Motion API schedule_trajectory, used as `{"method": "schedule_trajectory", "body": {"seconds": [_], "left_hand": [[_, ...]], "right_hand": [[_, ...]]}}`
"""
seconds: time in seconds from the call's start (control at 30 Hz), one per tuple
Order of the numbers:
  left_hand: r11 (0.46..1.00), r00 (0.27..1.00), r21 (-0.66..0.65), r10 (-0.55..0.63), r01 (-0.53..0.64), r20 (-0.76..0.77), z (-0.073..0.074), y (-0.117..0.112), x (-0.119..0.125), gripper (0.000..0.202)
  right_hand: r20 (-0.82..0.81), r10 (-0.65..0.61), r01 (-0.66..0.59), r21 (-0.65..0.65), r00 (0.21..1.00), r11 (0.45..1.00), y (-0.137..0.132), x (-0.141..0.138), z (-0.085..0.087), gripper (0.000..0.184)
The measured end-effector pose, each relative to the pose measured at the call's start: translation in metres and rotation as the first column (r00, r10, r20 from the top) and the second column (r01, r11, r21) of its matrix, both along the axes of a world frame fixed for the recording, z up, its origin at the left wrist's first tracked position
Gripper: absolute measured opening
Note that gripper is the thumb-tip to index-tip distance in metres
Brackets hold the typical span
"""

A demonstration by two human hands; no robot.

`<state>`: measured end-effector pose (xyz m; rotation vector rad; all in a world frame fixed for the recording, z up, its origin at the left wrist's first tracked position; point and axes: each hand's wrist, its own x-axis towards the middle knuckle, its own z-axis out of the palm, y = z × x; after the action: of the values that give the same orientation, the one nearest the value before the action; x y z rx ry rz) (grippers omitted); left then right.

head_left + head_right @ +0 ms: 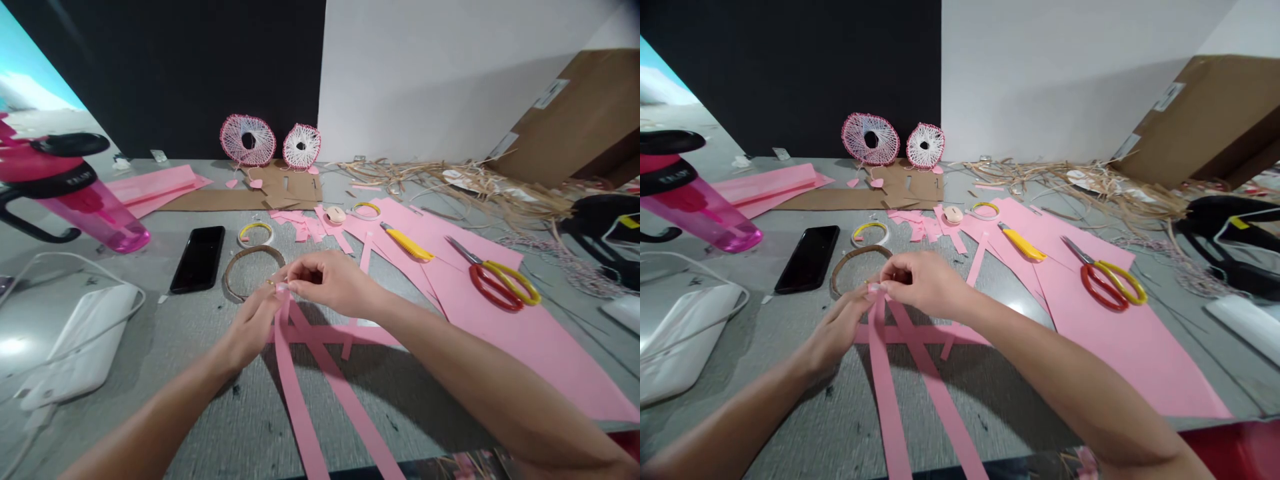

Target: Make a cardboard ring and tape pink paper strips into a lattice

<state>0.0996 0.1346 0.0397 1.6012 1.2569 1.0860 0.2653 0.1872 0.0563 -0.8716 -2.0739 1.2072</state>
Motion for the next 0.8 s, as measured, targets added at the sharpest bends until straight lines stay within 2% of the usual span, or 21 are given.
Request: {"method": "schedule_trajectory", "body": {"seconds": [0.2, 0.57, 0.8], "left_hand": [[0.998, 1.0, -0.061, -0.02, 0.019, -0.009, 0.0005, 0.0026, -0.002, 0.023], [0.993, 0.994, -0.055, -0.105, 0.105, 0.001, 0.007, 0.0029, 0.0025, 0.026], [0.995, 0.996, -0.066, -0.075, 0.077, 0.04, 0.0026, 0.003, 0.0011, 0.023]], "right_hand": [[-0.006, 0.049, -0.049, 0.02, 0.999, 0.999, 0.0015, 0.001, -0.0038, 0.01], [0.014, 0.023, -0.022, -0.02, 1.0, 1.0, -0.0011, 0.0005, 0.0006, 0.014], [0.048, 0.009, -0.008, -0.004, 0.999, 1.0, -0.0016, 0.0008, 0.0026, 0.015]]}}
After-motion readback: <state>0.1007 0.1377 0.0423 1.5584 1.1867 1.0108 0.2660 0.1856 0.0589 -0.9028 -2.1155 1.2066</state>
